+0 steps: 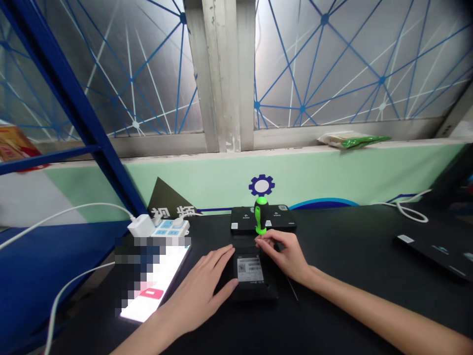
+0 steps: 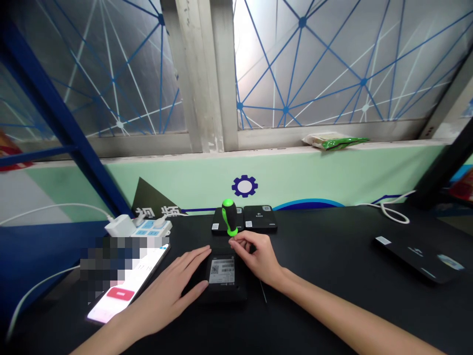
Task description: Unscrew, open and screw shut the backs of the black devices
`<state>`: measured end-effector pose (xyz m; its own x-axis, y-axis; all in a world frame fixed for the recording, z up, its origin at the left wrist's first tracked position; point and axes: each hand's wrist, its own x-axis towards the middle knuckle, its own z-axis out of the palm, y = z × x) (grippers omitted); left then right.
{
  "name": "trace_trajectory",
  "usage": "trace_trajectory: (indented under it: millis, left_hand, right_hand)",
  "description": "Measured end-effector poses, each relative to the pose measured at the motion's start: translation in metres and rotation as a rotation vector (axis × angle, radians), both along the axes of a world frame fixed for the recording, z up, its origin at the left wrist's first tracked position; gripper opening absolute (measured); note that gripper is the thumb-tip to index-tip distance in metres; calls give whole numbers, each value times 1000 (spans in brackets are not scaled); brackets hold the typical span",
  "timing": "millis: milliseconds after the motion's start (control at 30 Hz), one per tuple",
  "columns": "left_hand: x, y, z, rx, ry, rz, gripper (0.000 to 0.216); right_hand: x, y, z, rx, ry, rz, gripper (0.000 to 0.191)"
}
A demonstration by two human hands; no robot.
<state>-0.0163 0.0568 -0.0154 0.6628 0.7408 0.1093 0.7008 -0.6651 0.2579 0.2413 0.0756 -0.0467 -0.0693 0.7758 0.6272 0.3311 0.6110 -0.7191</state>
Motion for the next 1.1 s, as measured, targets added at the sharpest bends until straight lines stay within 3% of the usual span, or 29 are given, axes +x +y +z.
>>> trace_trajectory:
  millis: [267, 1100]
  left_hand:
    - [0, 1, -2, 7, -1, -6, 58]
    - [0, 1, 0, -1, 5, 0, 59]
  right_hand:
    - [2, -4, 4, -2, -41, 57, 22]
    - [1, -2, 1, 37, 10, 36, 9]
